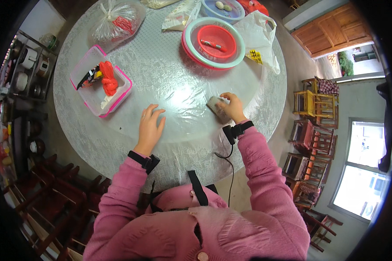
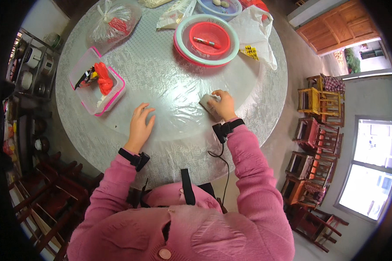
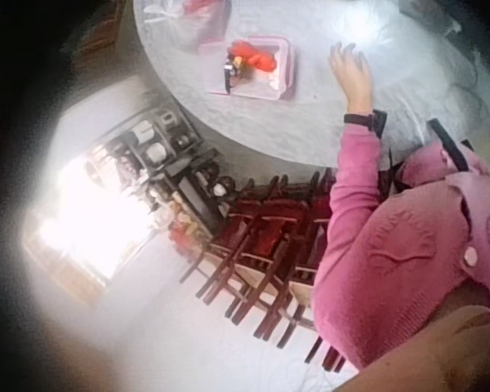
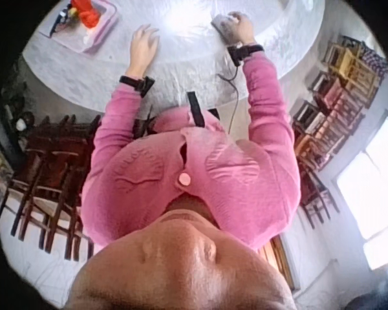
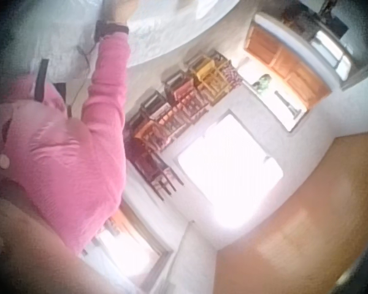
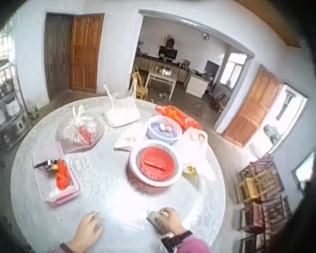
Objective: The person wipes a round table with a gray sponge, moving items like a plastic container, bowls, and a bag to reach different areas. They then open a white plastic bag, remove a white cloth, and continue wiping the table surface.
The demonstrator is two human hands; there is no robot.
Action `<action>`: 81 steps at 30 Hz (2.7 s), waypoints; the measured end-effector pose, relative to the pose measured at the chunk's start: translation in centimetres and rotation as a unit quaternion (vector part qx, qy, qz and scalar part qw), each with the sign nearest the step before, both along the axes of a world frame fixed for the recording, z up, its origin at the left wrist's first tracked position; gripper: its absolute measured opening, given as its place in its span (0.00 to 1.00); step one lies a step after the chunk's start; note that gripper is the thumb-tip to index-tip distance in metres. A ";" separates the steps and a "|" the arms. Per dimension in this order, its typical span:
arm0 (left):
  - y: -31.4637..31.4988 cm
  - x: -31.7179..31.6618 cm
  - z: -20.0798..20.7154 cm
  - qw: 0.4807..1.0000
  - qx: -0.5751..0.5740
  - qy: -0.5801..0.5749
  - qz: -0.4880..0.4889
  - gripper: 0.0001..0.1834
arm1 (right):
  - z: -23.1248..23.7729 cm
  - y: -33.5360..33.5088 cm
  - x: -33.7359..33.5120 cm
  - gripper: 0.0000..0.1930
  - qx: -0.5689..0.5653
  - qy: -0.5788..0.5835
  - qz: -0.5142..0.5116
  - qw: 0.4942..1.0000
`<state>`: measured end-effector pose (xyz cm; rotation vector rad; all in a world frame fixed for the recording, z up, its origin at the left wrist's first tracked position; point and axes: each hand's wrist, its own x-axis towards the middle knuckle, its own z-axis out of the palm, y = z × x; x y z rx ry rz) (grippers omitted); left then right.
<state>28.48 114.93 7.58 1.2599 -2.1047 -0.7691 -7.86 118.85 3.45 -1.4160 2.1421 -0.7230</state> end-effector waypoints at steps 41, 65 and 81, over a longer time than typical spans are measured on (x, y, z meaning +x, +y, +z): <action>-4.3 -24.7 -6.9 0.819 0.213 0.429 0.316 0.26 | 5.9 -9.8 -6.8 0.25 -0.270 0.182 0.250 0.912; -4.1 -26.8 -3.7 0.966 0.029 0.160 0.200 0.22 | 4.3 -12.5 -6.8 0.16 -0.227 0.055 0.242 0.942; -0.3 -18.2 -4.6 0.815 0.369 0.430 0.120 0.26 | 5.7 -2.3 -1.4 0.15 -0.095 -0.132 0.174 0.971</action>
